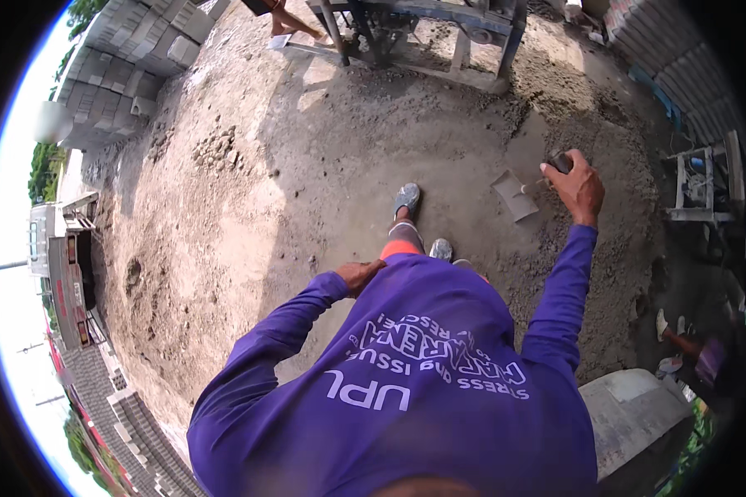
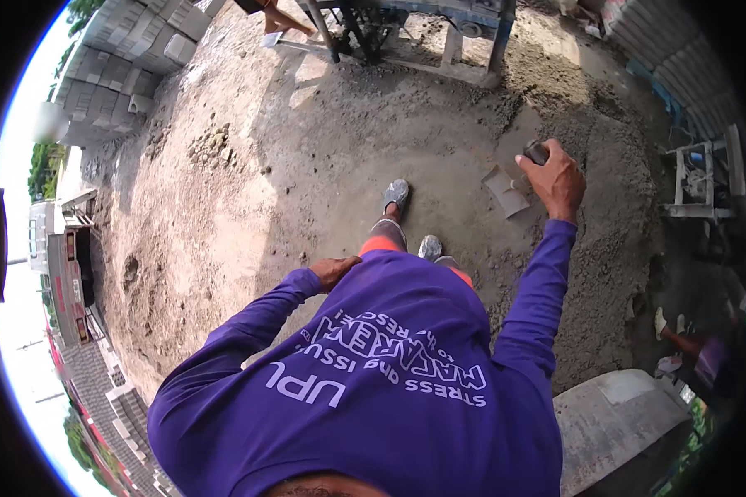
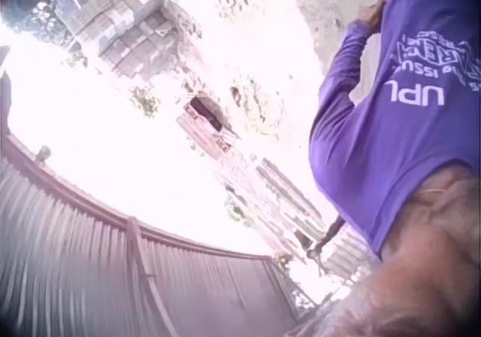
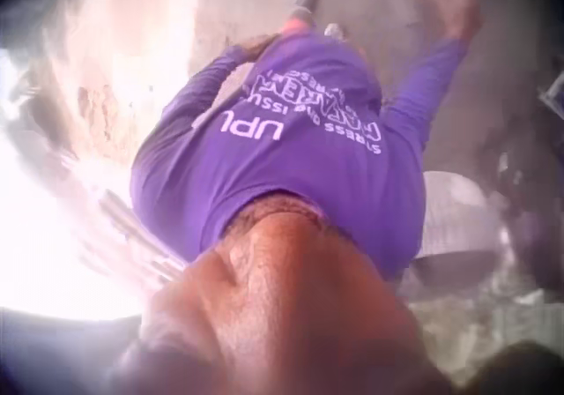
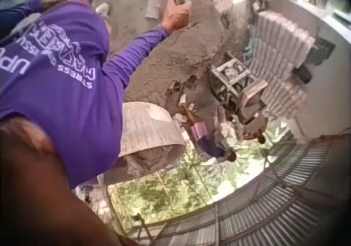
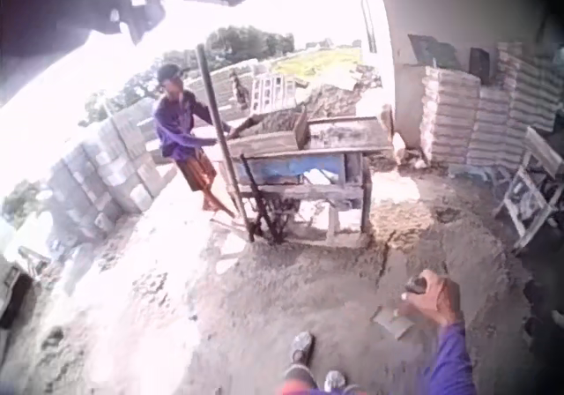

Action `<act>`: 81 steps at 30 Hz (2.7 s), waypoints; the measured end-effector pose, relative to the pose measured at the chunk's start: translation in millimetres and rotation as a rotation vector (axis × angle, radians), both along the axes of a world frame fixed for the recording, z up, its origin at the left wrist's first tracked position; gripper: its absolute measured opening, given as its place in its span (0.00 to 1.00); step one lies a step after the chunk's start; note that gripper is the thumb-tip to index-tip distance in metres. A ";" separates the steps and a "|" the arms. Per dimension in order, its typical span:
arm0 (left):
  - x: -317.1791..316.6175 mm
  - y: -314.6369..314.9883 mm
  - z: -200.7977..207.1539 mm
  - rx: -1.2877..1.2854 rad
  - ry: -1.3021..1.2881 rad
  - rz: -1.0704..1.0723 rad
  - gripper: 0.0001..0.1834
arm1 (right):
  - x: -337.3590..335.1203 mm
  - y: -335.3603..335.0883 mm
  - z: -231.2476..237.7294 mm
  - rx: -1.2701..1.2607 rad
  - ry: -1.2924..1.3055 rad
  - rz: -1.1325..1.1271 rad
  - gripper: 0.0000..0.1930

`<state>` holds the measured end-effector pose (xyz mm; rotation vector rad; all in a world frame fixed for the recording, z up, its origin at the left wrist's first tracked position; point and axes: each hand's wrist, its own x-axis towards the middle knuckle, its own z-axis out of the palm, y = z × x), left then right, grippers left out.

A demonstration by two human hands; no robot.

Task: The person picks up a shovel and scoops concrete mixture from a pile on the ground into a brick-making machine hopper. They push and spread the mixture in the hopper by hand and shovel more mixture into it.

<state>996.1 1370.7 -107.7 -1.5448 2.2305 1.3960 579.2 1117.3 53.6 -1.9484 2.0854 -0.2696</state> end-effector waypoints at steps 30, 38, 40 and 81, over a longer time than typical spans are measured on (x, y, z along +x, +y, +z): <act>-27.2 25.6 150.7 -0.044 0.151 -0.033 0.40 | -30.1 -50.0 8.9 -0.057 0.084 0.040 0.25; -42.1 -5.3 115.1 -0.056 0.221 -0.292 0.44 | -34.8 -44.5 8.1 -0.083 0.075 -0.027 0.24; -44.6 -12.0 119.7 -0.014 0.170 -0.330 0.45 | -35.3 -42.4 9.3 -0.096 0.086 -0.023 0.24; -35.2 -9.5 111.7 -0.040 0.227 -0.303 0.44 | -32.7 -47.0 18.7 -0.088 0.067 -0.030 0.20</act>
